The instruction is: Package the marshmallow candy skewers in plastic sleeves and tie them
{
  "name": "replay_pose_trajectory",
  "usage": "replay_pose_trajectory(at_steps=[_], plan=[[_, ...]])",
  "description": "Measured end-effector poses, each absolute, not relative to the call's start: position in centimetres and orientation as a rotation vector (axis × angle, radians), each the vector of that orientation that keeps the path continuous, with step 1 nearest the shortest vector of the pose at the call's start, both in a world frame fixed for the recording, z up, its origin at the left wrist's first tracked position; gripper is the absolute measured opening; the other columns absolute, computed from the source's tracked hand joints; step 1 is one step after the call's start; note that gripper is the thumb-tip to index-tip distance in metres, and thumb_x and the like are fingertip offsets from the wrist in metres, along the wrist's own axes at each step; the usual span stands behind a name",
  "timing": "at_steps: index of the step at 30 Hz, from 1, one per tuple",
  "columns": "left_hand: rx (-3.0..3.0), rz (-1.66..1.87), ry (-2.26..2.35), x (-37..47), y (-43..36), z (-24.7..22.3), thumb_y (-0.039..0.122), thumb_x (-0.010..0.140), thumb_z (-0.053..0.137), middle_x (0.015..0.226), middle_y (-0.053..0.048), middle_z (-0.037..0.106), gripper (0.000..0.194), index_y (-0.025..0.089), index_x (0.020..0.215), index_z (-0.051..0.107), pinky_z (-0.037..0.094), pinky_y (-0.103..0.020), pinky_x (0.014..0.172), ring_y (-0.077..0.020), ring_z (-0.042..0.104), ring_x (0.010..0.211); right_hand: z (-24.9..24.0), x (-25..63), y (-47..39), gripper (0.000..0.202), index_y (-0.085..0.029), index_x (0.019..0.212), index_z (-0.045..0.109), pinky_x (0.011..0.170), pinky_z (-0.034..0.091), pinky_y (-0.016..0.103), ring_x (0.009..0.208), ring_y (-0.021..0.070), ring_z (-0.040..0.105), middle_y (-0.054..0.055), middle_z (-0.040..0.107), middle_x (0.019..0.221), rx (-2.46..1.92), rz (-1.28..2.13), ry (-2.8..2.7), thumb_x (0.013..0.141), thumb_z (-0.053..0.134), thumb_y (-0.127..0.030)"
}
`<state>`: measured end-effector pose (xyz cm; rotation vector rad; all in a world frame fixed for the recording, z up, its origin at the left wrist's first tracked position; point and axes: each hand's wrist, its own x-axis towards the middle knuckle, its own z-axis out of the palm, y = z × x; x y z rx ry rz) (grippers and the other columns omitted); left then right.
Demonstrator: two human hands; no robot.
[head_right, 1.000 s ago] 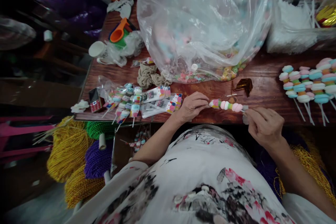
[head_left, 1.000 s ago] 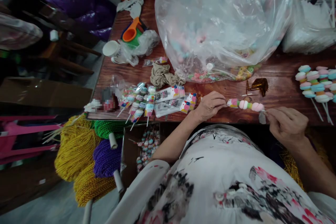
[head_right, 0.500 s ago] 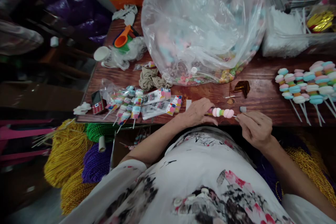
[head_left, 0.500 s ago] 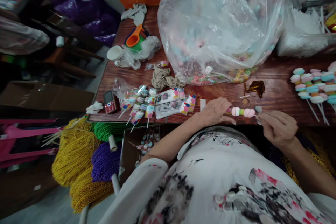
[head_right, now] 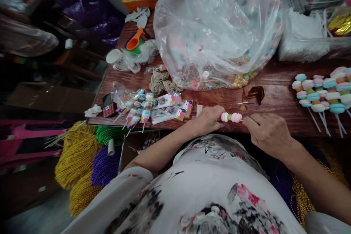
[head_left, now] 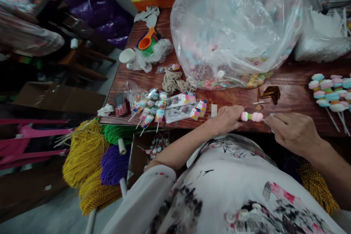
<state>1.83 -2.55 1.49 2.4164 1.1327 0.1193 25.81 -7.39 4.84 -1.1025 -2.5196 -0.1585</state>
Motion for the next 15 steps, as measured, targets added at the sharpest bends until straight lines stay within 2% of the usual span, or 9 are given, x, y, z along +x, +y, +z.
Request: replay_pose_trajectory(at_steps=[3,6,8,11,15], plan=[[2.381,0.085,1.124,2.2,-2.3,2.1,0.024,0.082,0.065,0.092,-0.006,0.070,0.017,0.017,0.097,0.059,0.046,-0.029,0.068,-0.0211,0.068,0.085,5.9,25.2,-6.9,0.018,-0.019,0.080,0.064,0.061,0.034,0.031,0.062,0.0153,0.052,0.002,0.062,0.068,-0.983,-0.173,-2.562,0.083,0.052,-0.006],[2.347,0.165,1.006,2.2,-2.2,2.0,0.028,0.082,0.066,0.104,-0.009,0.071,0.031,0.015,0.110,0.057,0.051,-0.032,0.077,-0.0232,0.068,0.094,6.6,25.5,-6.2,0.017,-0.019,0.077,0.063,0.060,0.032,0.032,0.059,0.0149,0.049,0.002,0.061,0.065,-1.012,-0.262,-2.561,0.083,0.052,-0.008],[2.333,0.298,0.908,2.1,-2.2,1.5,0.024,0.082,0.066,0.124,-0.013,0.066,0.052,0.014,0.129,0.048,0.051,-0.036,0.091,-0.0249,0.064,0.113,6.7,26.0,-5.8,0.014,-0.019,0.075,0.062,0.059,0.030,0.032,0.059,0.0150,0.049,0.002,0.062,0.065,-1.068,-0.305,-2.541,0.082,0.054,-0.010],[2.321,0.426,0.825,1.8,-2.3,0.7,0.011,0.080,0.059,0.147,-0.021,0.048,0.078,0.011,0.149,0.023,0.047,-0.040,0.104,-0.0267,0.052,0.134,6.5,26.6,-5.6,0.012,-0.019,0.076,0.062,0.056,0.026,0.033,0.056,0.0157,0.050,0.004,0.063,0.064,-1.131,-0.314,-2.529,0.082,0.056,-0.011],[2.286,0.385,0.775,2.2,-2.3,0.3,0.007,0.080,0.052,0.149,-0.023,0.046,0.088,0.012,0.155,0.006,0.049,-0.040,0.102,-0.0282,0.054,0.132,6.0,26.2,-5.9,0.016,-0.019,0.077,0.062,0.055,0.025,0.033,0.053,0.0159,0.052,0.003,0.062,0.061,-1.090,-0.188,-2.604,0.080,0.053,-0.007]])
